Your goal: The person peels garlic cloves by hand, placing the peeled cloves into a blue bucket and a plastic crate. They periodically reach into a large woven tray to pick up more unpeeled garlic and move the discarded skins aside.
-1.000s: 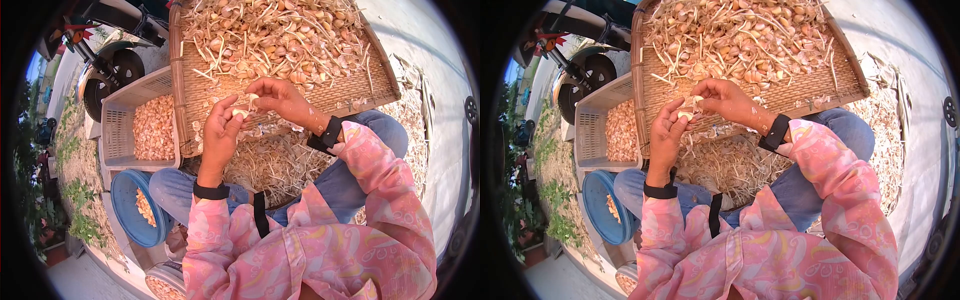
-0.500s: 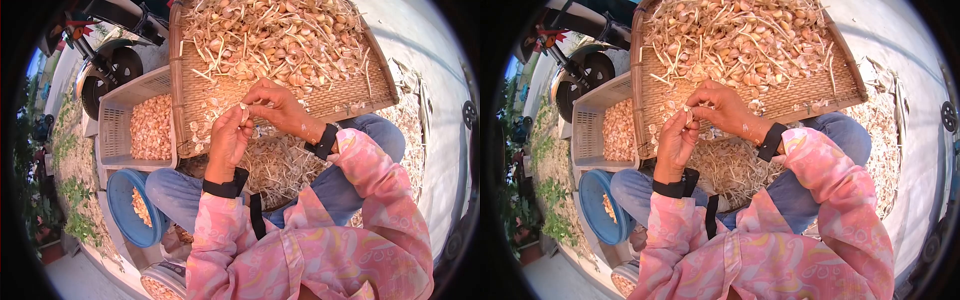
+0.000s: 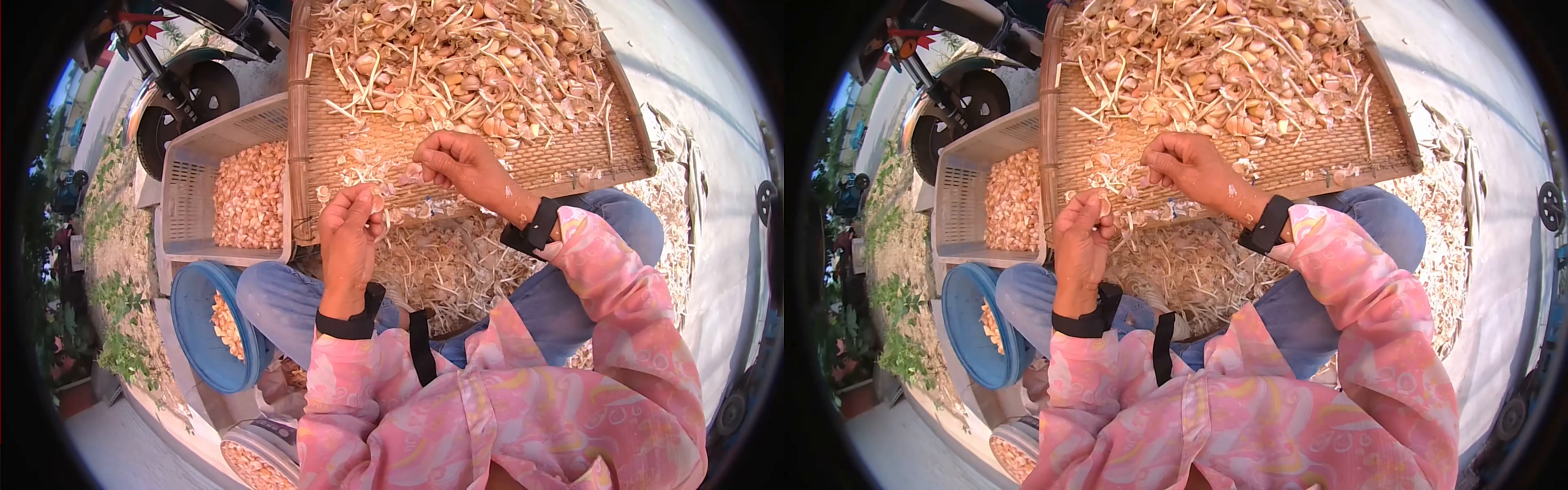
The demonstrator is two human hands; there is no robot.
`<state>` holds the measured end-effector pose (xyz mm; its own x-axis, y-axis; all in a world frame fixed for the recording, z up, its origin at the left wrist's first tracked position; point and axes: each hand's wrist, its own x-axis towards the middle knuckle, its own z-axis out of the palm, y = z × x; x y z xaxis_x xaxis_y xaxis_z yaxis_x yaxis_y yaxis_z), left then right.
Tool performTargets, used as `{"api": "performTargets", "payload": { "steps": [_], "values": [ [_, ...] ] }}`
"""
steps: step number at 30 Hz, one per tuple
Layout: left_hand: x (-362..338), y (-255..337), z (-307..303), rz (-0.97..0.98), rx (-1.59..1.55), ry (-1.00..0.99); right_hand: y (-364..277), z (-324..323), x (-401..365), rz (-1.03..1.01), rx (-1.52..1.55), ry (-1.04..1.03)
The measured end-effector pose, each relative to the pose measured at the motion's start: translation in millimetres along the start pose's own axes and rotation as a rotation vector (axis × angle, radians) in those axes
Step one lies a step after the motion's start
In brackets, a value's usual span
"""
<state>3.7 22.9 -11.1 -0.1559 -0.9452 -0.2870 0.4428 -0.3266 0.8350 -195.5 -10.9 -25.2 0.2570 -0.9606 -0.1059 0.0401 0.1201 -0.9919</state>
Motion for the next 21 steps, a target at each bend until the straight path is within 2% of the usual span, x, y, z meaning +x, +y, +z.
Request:
{"api": "performTargets", "payload": {
  "steps": [3, 4, 5, 6, 8, 11, 12, 13, 14, 15, 17, 18, 20, 21],
  "values": [
    [-36, 59, -65, 0.284, 0.145, 0.286, 25, -16, 7, -0.341, -0.709, -0.053],
    [-51, 78, -97, 0.342, 0.291, 0.515, 28, -15, 0, -0.346, -0.831, -0.068],
    [-70, 93, -135, 0.391, 0.474, 0.611, 30, -9, -6, -0.353, -0.862, -0.083],
    [-92, 103, -168, 0.327, 0.668, 0.811, 30, -2, -12, -0.359, -0.892, -0.099],
    [-136, 109, -286, 0.089, 1.303, 0.859, 35, 4, -11, -0.4, -0.926, -0.12],
    [-128, 109, -269, 0.158, 1.907, 0.795, 33, 2, -5, -0.292, -0.955, -0.062],
    [-99, 108, -247, 0.285, 1.591, 0.732, 34, 1, -1, -0.263, -0.93, -0.054],
    [-61, 105, -183, 0.33, 1.383, 0.677, 35, -1, 2, -0.236, -0.906, -0.051],
    [-23, 96, -126, 0.388, 1.226, 0.539, 34, -3, 6, -0.213, -0.886, -0.049],
    [14, 80, -93, 0.489, 1.172, 0.314, 33, -4, 8, -0.204, -0.888, -0.066],
    [77, 49, -18, 0.591, 1.293, -0.043, 33, -5, 8, -0.178, -0.89, -0.088],
    [105, 31, 6, 0.728, 1.385, -0.174, 32, -6, 7, -0.181, -0.888, -0.088],
    [152, -9, 29, 0.857, 1.496, -0.293, 33, -5, 7, -0.187, -0.882, -0.089],
    [158, -18, 31, 0.803, 1.563, -0.286, 34, -6, 9, -0.177, -0.886, -0.094]
  ]
}}
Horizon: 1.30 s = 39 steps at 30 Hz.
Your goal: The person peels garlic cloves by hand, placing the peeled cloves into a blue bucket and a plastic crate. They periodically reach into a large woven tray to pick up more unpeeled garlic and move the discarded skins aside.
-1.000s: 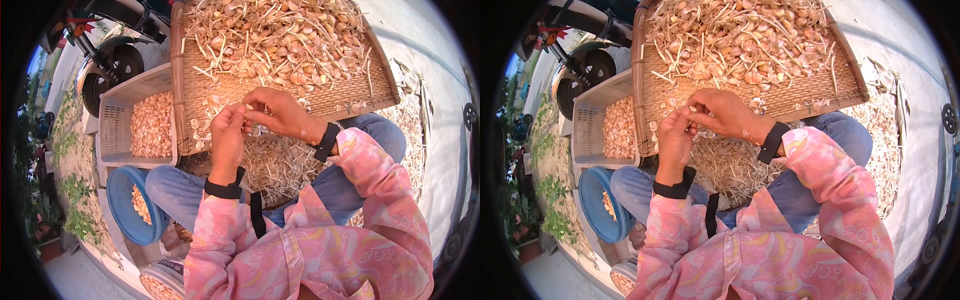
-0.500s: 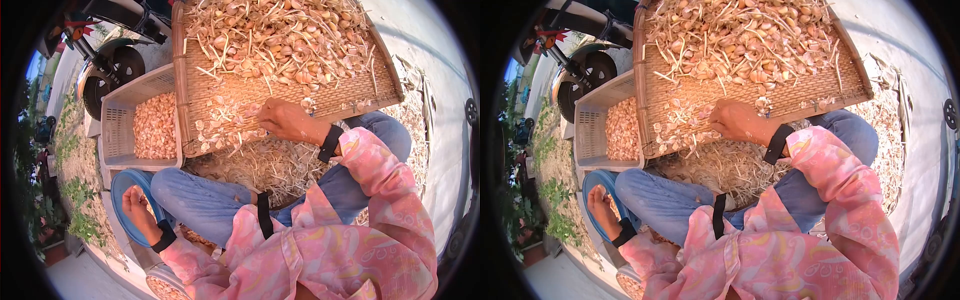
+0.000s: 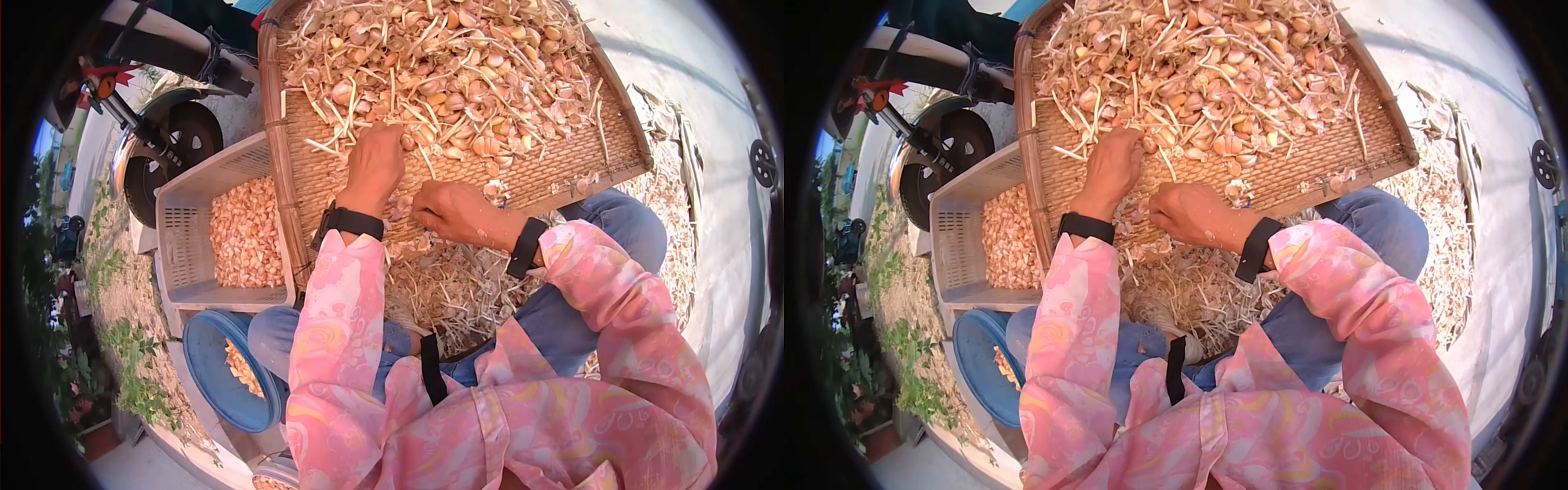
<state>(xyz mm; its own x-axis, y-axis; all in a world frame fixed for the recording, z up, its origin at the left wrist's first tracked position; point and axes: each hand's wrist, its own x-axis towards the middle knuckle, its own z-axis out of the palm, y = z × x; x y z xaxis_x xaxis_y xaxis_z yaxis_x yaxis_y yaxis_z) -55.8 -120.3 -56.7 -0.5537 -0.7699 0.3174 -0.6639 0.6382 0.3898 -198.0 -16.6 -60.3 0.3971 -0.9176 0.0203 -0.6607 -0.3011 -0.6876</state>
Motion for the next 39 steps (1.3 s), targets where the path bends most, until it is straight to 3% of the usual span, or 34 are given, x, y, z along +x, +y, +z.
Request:
{"api": "performTargets", "payload": {
  "steps": [2, 6, 10, 14, 17, 20, 21, 25, 29, 39],
  "values": [
    [3, -3, 17, -0.071, 0.096, -0.104, 4, 0, 2, 0.012, -0.001, -0.017],
    [-32, -4, 5, -0.201, 0.013, -0.073, 5, 0, -1, 0.026, 0.005, 0.007],
    [-50, -16, 2, -0.624, -0.649, 0.082, 14, 5, 1, 0.059, 0.112, 0.167],
    [-23, -11, 18, -0.443, -0.398, 0.06, 17, -4, 5, 0.082, 0.157, 0.253],
    [-6, 15, 38, -0.371, -0.11, -0.08, 20, -5, 6, 0.099, 0.15, 0.292],
    [-12, 27, 48, -0.284, -0.193, 0.081, 26, -8, 5, 0.196, 0.13, 0.3],
    [-13, 29, 45, -0.313, -0.178, 0.021, 26, -9, 4, 0.201, 0.18, 0.302],
    [-22, 41, 18, -0.705, -1.034, 0.01, 23, -12, 10, 0.233, 0.483, 0.445],
    [-38, 54, -10, -0.768, -1.287, 0.085, 15, -23, 15, 0.196, 0.88, 0.237],
    [-75, 68, -30, -0.701, -1.323, 0.241, -2, -28, 8, 0.038, 1.005, -0.034]
  ]
}}
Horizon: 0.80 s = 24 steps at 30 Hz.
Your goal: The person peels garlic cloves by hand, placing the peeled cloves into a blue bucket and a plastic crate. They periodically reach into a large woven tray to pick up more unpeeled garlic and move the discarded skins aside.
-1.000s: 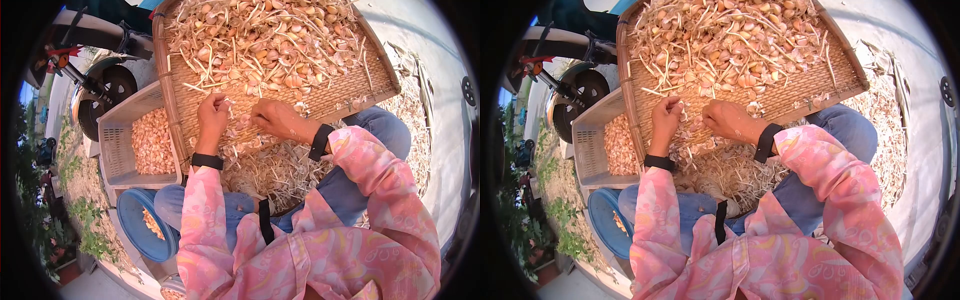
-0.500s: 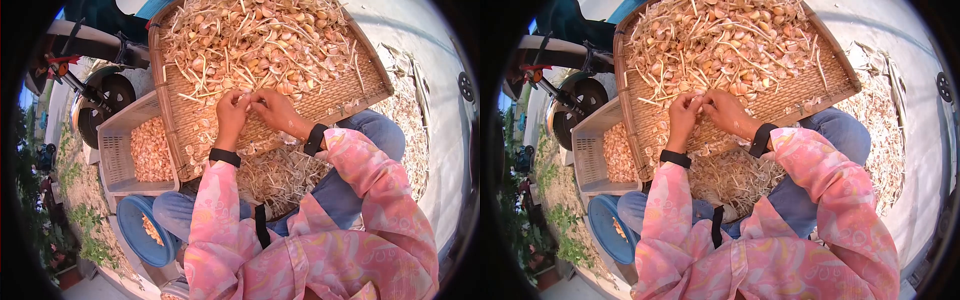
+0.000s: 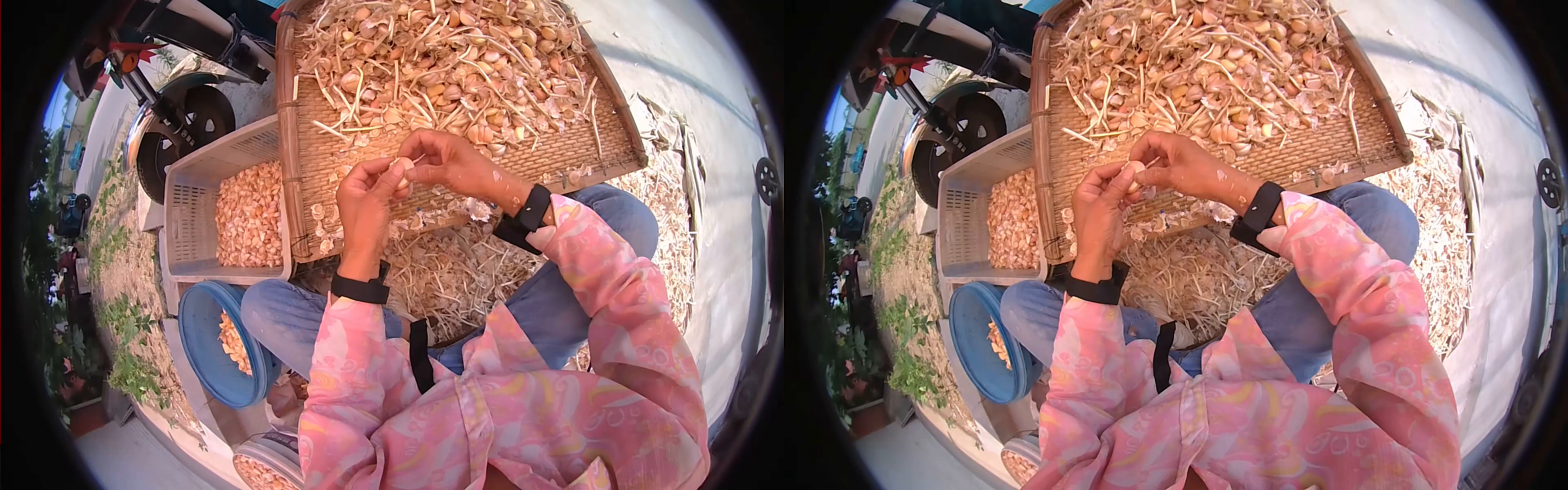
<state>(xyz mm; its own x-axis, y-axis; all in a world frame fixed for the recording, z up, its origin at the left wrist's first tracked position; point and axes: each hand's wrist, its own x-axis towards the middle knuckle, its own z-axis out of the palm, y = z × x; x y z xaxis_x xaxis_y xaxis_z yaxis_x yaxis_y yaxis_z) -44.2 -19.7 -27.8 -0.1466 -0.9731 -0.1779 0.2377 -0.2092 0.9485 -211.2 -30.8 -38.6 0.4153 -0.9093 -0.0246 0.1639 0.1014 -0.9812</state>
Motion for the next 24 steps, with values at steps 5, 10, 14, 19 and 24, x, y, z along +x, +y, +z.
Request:
{"api": "performTargets", "payload": {
  "steps": [5, 10, 14, 19, 24],
  "values": [
    [-10, 11, -9, 0.048, 0.143, -0.082, -11, 3, -5, -0.015, -0.077, -0.077],
    [-16, 18, -18, 0.084, 0.291, -0.155, -17, 5, -8, 0.042, -0.141, -0.128],
    [-18, 19, -21, 0.083, 0.242, -0.119, -14, -6, -6, 0.081, 0.034, 0.03],
    [-29, 27, -15, 0.126, 0.122, -0.077, -28, 14, -9, 0.092, -0.082, 0.019],
    [-36, 29, -10, 0.23, 0.687, 0.0, -27, 25, -16, -0.195, -0.647, -0.065]
  ]
}}
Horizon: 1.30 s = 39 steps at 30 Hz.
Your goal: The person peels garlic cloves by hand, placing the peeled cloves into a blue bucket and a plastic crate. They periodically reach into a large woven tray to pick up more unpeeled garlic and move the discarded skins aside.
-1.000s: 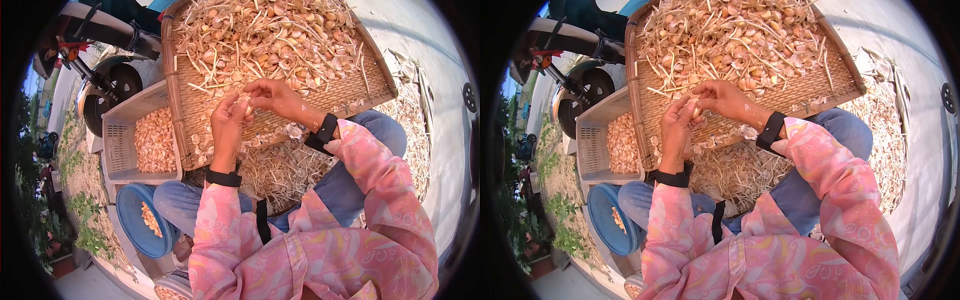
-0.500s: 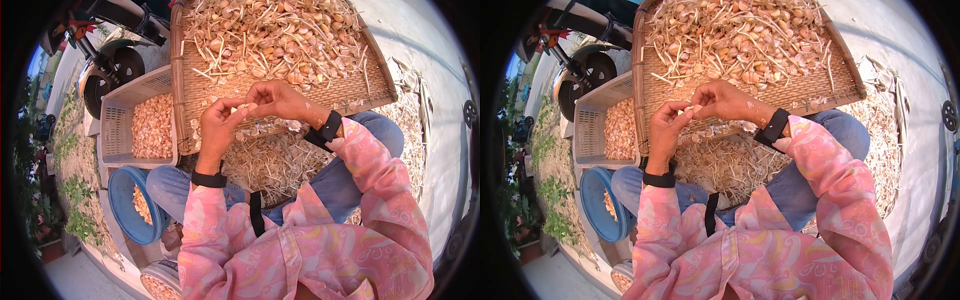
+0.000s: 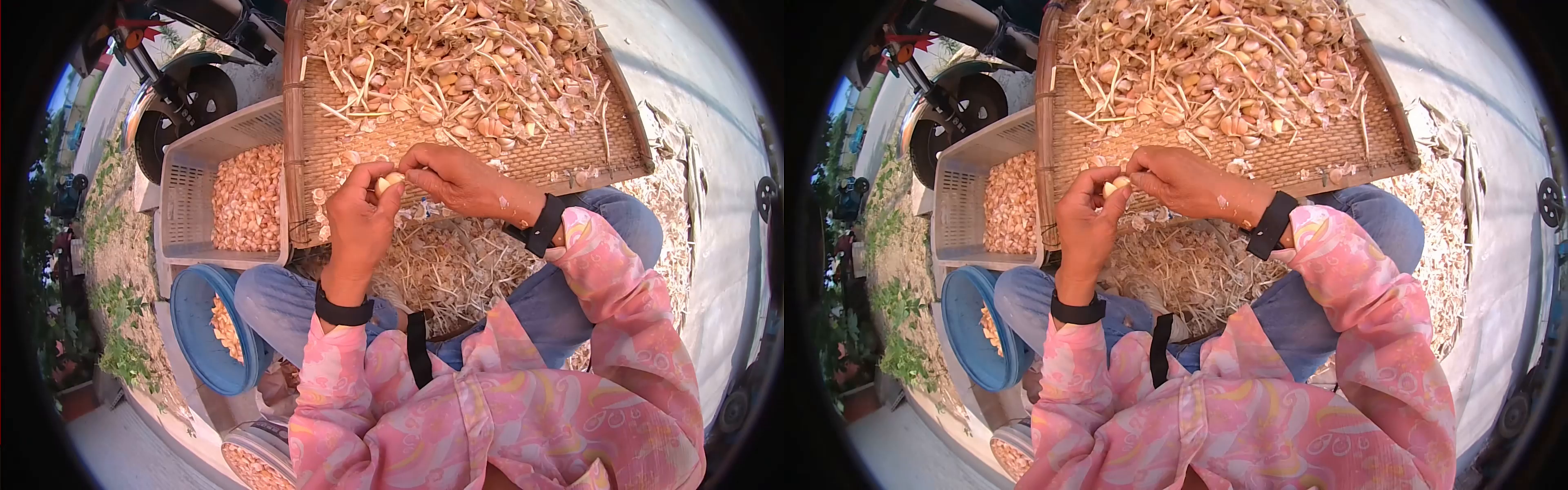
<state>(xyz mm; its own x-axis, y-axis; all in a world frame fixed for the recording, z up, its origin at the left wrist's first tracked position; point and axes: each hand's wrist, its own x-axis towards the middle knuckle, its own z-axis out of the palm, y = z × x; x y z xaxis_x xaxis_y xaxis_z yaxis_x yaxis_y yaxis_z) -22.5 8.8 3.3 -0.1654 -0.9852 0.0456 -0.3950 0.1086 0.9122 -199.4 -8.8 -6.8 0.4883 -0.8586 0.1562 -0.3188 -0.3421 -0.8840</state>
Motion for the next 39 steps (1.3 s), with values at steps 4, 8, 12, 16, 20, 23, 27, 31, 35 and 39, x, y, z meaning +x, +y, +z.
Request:
{"api": "performTargets", "payload": {
  "steps": [4, 8, 12, 16, 20, 23, 27, 31, 35, 39],
  "values": [
    [2, -3, 7, 0.145, 0.18, 0.01, 14, 7, -5, -0.167, -0.319, 0.028],
    [4, 0, 13, 0.183, 0.242, -0.046, 5, 5, -11, -0.029, -0.412, -0.054],
    [5, -7, 22, 0.235, 0.261, -0.077, 9, 8, -12, -0.002, -0.639, -0.056],
    [10, -14, 22, 0.027, -0.064, -0.084, 19, 4, -13, 0.084, -0.435, 0.057],
    [63, -40, 6, 0.075, 0.121, 0.032, 29, 4, -18, 0.311, -0.445, 0.048],
    [115, -55, 20, 0.266, 0.423, 0.035, 32, 4, -16, 0.276, -0.456, 0.019],
    [148, -78, 45, 0.31, 0.659, -0.143, 32, 6, -14, 0.207, -0.457, 0.038],
    [136, -77, 41, 0.221, 0.714, -0.163, 36, 9, -13, 0.226, -0.452, 0.033],
    [126, -107, 23, -0.062, 0.358, 0.014, 38, 8, -11, 0.215, -0.351, 0.096],
    [113, -89, 6, 0.116, 0.296, 0.16, 50, 8, -16, 0.229, -0.334, 0.106]
  ]
}}
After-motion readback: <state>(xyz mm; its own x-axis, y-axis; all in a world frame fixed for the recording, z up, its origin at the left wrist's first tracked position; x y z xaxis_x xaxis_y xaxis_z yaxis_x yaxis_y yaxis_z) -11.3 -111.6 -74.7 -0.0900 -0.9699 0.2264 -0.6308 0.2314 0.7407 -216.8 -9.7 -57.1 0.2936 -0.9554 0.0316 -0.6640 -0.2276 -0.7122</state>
